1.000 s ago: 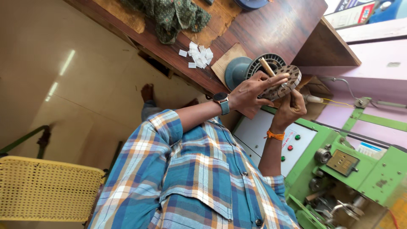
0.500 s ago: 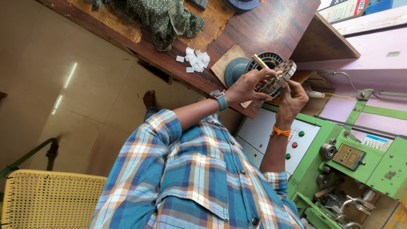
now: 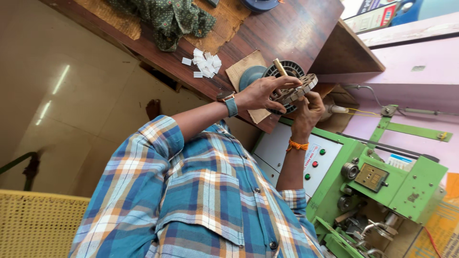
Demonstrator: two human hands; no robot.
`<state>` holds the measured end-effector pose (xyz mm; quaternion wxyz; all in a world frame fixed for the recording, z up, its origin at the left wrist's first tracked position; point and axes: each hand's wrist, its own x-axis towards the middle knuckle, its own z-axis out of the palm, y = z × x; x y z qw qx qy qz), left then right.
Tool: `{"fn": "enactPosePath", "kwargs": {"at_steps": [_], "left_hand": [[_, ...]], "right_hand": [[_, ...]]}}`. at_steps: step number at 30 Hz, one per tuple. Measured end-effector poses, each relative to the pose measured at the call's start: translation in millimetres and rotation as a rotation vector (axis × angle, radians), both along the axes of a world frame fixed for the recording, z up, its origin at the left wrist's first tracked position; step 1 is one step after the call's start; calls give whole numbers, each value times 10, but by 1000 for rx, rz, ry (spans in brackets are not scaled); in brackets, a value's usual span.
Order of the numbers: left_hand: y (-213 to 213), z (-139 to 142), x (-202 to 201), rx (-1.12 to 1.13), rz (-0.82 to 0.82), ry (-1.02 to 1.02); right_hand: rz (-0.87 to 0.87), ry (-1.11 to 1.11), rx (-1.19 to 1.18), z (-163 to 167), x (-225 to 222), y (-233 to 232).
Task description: The person moves plastic buckets, then repeatedly picks up small white rectangular pieces and inserts them into slots on a motor rotor assembly. The person handles the rotor and pieces by hand on a cluttered workbench.
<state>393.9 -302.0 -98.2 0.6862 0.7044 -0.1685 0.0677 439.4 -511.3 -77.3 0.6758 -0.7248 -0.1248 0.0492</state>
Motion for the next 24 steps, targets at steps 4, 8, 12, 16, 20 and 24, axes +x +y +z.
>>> {"fn": "enactPosePath", "kwargs": {"at_steps": [4,8,12,16,20,24], "left_hand": [[-45,-53,-52,-115,11,-30],[-88,-98,-100,-133,75,-17],[-67,-77,-77,-133,37,145],[-51,-82,-149,39,259,-248],[-93,-136,-232,-8,197,19],[-127,-185,-116,11,244,-138]], "right_hand": [[65,84,-74,119,56,54],[137,183,-143,253,188,102],[162,169,-177,316,144,112],[-164,-400,-463,99,-214,-49],[-343,-137,-433,-388,-477,-265],[-206,189,-129,-825,-491,-165]]}}
